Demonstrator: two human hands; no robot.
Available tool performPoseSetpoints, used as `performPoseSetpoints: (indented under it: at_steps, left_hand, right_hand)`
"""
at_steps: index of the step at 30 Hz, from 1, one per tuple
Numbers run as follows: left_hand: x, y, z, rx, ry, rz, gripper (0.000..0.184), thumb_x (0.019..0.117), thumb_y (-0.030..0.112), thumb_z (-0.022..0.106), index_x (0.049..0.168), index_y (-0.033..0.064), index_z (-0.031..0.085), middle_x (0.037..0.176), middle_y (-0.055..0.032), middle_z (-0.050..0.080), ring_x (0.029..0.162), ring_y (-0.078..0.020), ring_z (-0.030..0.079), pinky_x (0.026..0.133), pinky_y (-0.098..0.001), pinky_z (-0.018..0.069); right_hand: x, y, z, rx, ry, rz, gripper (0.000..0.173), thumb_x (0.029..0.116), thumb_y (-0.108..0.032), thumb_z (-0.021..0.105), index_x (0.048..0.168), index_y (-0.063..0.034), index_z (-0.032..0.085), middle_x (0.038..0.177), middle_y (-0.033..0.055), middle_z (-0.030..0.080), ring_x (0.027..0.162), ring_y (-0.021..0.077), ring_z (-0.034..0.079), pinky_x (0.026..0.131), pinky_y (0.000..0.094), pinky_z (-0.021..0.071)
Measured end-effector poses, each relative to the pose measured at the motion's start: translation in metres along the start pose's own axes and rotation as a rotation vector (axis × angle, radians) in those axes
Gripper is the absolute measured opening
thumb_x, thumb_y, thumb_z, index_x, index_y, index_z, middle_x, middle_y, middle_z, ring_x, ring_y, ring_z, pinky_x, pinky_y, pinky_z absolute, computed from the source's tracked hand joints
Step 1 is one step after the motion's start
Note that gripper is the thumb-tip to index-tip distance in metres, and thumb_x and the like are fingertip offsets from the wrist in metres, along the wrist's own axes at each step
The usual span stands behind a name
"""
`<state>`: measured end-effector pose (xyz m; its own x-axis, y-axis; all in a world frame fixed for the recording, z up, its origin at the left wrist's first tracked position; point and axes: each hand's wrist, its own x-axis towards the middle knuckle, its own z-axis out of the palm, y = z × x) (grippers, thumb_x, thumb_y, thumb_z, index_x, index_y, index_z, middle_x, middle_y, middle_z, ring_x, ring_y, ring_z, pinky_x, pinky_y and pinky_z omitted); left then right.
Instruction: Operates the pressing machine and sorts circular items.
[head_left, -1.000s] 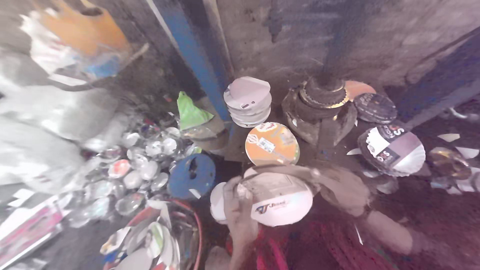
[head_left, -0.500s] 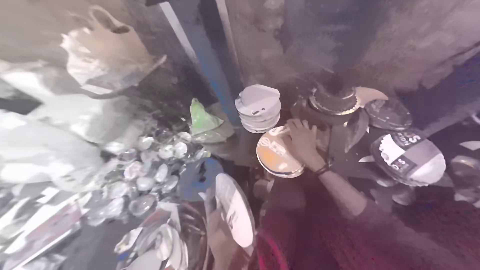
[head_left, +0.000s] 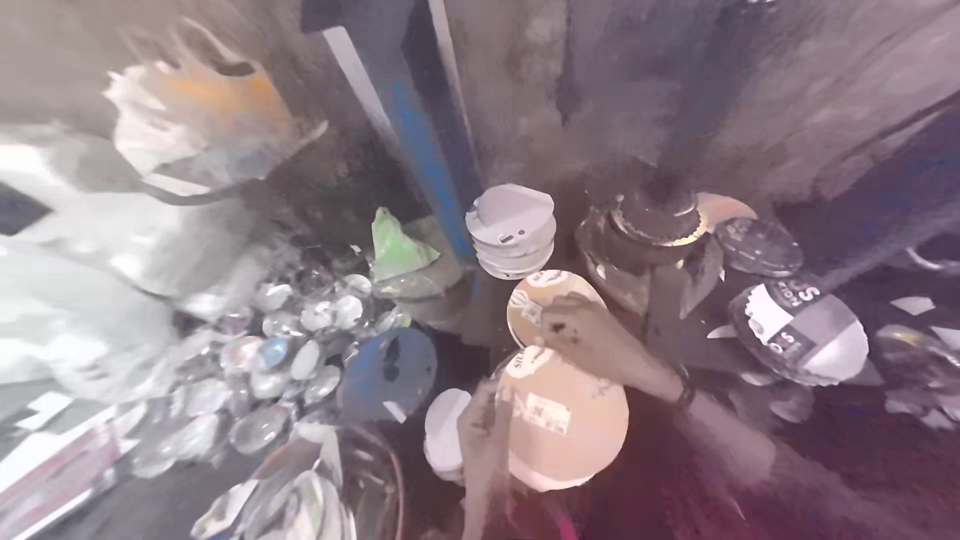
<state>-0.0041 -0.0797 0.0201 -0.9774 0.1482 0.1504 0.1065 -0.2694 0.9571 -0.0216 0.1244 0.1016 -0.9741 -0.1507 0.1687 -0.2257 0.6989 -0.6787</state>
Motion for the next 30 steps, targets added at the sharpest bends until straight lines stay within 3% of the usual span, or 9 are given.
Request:
performPoseSetpoints:
  at_steps: [3, 6, 11, 15, 19, 21, 25, 30]
  left_hand:
    - [0.008, 0.006, -0.004, -0.071, 0.109, 0.014, 0.023, 0.1012, 0.000, 0.039, 0.103, 0.0052, 0.061, 0.080, 0.0073, 0.070, 0.069, -0.0011, 0.068, 0.064, -0.0198, 0.0600]
    - [0.023, 0.016, -0.019, -0.103, 0.204, 0.056, 0.026, 0.1050, 0.002, 0.030, 0.117, 0.0037, 0.053, 0.088, 0.0082, 0.068, 0.075, 0.0004, 0.068, 0.067, -0.0184, 0.0599]
    - [0.042, 0.025, -0.041, -0.200, 0.295, 0.110, 0.030, 0.1045, 0.007, 0.026, 0.123, 0.0062, 0.049, 0.096, 0.0102, 0.067, 0.085, 0.0024, 0.067, 0.076, -0.0182, 0.0586]
    - [0.039, 0.023, -0.050, -0.241, 0.330, 0.089, 0.034, 0.1037, 0.006, 0.025, 0.130, 0.0063, 0.046, 0.102, 0.0097, 0.067, 0.089, 0.0018, 0.067, 0.077, -0.0190, 0.0585]
    - [0.037, 0.009, -0.060, -0.336, 0.321, 0.021, 0.043, 0.1027, 0.004, 0.024, 0.143, 0.0027, 0.039, 0.112, 0.0041, 0.067, 0.091, -0.0009, 0.068, 0.077, -0.0204, 0.0593]
    - [0.039, 0.008, -0.061, -0.424, 0.261, 0.025, 0.045, 0.1004, 0.002, 0.023, 0.142, 0.0040, 0.040, 0.112, 0.0030, 0.068, 0.094, -0.0030, 0.069, 0.078, -0.0220, 0.0599]
    - [0.037, 0.009, -0.061, -0.572, 0.214, 0.005, 0.045, 0.1015, 0.003, 0.020, 0.136, 0.0076, 0.048, 0.110, 0.0006, 0.071, 0.094, -0.0078, 0.071, 0.078, -0.0267, 0.0615]
    - [0.037, 0.005, -0.060, -0.565, 0.264, -0.071, 0.038, 0.1082, 0.012, 0.022, 0.136, 0.0086, 0.049, 0.105, 0.0005, 0.072, 0.089, -0.0072, 0.072, 0.074, -0.0265, 0.0626]
  right_hand:
    - [0.041, 0.015, -0.023, -0.019, 0.193, 0.081, 0.031, 0.1057, -0.023, 0.053, 0.116, 0.0014, 0.069, 0.109, 0.0205, 0.069, 0.099, 0.0335, 0.068, 0.088, 0.0531, 0.0542]
    - [0.104, 0.049, -0.041, -0.075, 0.258, 0.275, 0.040, 0.1088, -0.022, 0.047, 0.135, 0.0055, 0.058, 0.126, 0.0296, 0.063, 0.117, 0.0434, 0.062, 0.102, 0.0579, 0.0473]
    - [0.170, 0.081, -0.044, -0.045, 0.286, 0.608, 0.056, 0.1032, -0.036, 0.060, 0.131, 0.0122, 0.053, 0.131, 0.0345, 0.057, 0.128, 0.0481, 0.054, 0.106, 0.0607, 0.0423]
    - [0.183, 0.090, -0.039, -0.070, 0.227, 0.576, 0.057, 0.0953, -0.029, 0.073, 0.135, 0.0077, 0.057, 0.144, 0.0340, 0.048, 0.135, 0.0511, 0.044, 0.108, 0.0648, 0.0386]
    - [0.180, 0.087, -0.036, -0.019, 0.201, 0.569, 0.053, 0.0978, -0.026, 0.070, 0.133, 0.0104, 0.056, 0.138, 0.0364, 0.052, 0.130, 0.0510, 0.050, 0.106, 0.0637, 0.0405]
    - [0.183, 0.087, -0.035, 0.001, 0.225, 0.589, 0.052, 0.0983, -0.030, 0.069, 0.129, 0.0113, 0.058, 0.134, 0.0367, 0.054, 0.127, 0.0509, 0.052, 0.104, 0.0637, 0.0419]
    - [0.182, 0.083, -0.031, 0.004, 0.244, 0.612, 0.058, 0.0978, -0.035, 0.070, 0.130, 0.0108, 0.057, 0.141, 0.0360, 0.048, 0.132, 0.0512, 0.046, 0.106, 0.0638, 0.0407]
    - [0.186, 0.093, -0.026, 0.160, 0.379, 0.608, 0.055, 0.0916, -0.022, 0.077, 0.135, 0.0054, 0.057, 0.141, 0.0344, 0.050, 0.133, 0.0513, 0.044, 0.106, 0.0675, 0.0376]
